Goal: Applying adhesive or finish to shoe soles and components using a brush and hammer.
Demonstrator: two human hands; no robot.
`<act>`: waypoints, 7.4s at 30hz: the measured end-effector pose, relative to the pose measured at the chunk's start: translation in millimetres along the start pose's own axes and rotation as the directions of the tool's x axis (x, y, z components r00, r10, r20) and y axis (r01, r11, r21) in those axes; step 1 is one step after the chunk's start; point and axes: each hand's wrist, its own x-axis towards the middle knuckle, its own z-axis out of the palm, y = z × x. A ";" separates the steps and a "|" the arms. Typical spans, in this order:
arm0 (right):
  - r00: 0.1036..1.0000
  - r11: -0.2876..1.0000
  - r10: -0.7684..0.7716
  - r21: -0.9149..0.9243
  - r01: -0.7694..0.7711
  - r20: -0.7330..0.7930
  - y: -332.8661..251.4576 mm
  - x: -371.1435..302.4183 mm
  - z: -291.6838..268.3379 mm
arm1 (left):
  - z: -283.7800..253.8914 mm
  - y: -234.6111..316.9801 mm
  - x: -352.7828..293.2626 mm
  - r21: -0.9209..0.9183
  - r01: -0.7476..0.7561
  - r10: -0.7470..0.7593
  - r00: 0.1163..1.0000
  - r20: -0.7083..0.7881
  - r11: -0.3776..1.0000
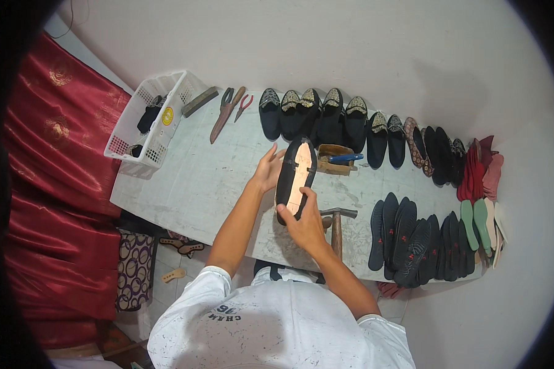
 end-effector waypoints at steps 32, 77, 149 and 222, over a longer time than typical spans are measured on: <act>0.935 0.654 0.354 0.705 -0.275 0.036 39.8 -58.7 65.2 | 13.8 -20.6 -71.2 0.621 0.032 0.012 0.998 -0.066 0.783; 0.980 0.910 0.197 0.367 -0.195 0.033 54.3 -76.5 65.5 | 24.7 -18.0 -48.9 0.704 -0.064 0.137 0.989 -0.048 0.707; 0.916 0.588 0.369 0.803 -0.100 -0.156 177.0 -120.4 -341.7 | 75.3 -69.0 -46.6 0.938 0.280 0.841 0.540 0.023 -0.205; 0.970 0.981 0.114 0.179 -0.075 -0.217 120.0 195.2 -39.8 | 38.4 -33.1 -77.8 -0.039 -0.003 0.021 0.886 0.463 0.999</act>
